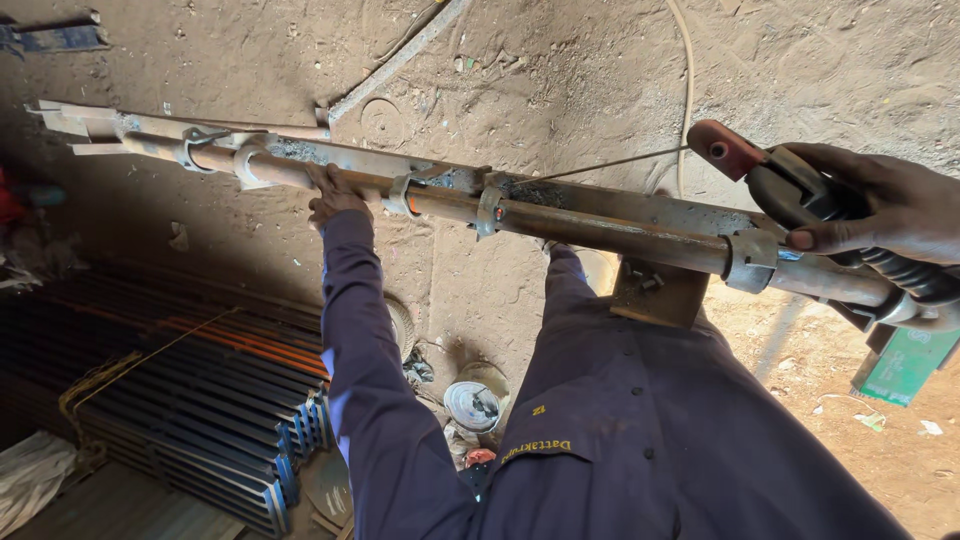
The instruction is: The person welds a long metal pipe using a handheld welding torch. They move along the pipe, applying welds at multiple joints and sections while holding the pipe steady with the other hand.
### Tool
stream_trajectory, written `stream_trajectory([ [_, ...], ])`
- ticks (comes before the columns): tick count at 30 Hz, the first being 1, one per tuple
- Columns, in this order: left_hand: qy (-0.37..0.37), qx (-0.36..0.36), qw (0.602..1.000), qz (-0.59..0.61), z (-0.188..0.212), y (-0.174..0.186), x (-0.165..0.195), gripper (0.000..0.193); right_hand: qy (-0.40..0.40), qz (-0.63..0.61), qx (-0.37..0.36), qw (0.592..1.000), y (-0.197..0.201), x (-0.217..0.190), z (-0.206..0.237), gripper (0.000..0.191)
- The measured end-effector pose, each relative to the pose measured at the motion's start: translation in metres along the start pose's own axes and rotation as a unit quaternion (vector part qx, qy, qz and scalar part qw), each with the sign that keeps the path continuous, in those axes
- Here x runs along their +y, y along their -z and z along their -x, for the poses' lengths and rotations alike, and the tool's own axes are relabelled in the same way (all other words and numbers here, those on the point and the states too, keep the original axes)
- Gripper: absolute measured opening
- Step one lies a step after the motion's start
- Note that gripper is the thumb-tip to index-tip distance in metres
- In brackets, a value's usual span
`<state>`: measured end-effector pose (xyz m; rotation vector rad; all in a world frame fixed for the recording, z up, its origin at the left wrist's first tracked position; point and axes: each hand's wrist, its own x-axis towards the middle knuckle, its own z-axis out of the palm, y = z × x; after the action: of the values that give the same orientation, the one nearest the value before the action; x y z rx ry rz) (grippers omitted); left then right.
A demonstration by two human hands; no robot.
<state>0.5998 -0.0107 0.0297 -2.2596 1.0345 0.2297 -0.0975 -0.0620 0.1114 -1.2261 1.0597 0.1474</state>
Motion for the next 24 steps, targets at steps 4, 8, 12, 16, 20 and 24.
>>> stream_trajectory([
  [4, -0.001, 0.000, 1.000, -0.007, 0.000, -0.002, 0.000, 0.073, 0.027, -0.026, 0.002, 0.999, -0.005, 0.002, 0.003, 0.105],
  [8, 0.003, -0.014, 1.000, -0.015, 0.001, 0.000, 0.000, 0.074, 0.005, -0.033, -0.011, 0.999, -0.008, -0.001, 0.005, 0.103],
  [12, -0.004, -0.018, 1.000, -0.021, 0.000, 0.001, 0.000, 0.077, -0.032, 0.004, -0.010, 0.999, -0.009, -0.006, 0.003, 0.103],
  [16, -0.008, -0.009, 1.000, -0.015, -0.002, -0.003, 0.000, 0.077, 0.001, -0.051, -0.015, 0.999, -0.011, -0.004, 0.005, 0.104],
  [20, -0.014, 0.000, 1.000, -0.011, -0.002, -0.006, -0.001, 0.077, -0.002, -0.068, -0.028, 0.997, -0.013, 0.000, 0.003, 0.105],
  [24, -0.019, 0.006, 1.000, -0.008, 0.001, -0.009, -0.002, 0.077, -0.025, -0.013, -0.017, 0.999, -0.014, 0.003, 0.000, 0.105],
])
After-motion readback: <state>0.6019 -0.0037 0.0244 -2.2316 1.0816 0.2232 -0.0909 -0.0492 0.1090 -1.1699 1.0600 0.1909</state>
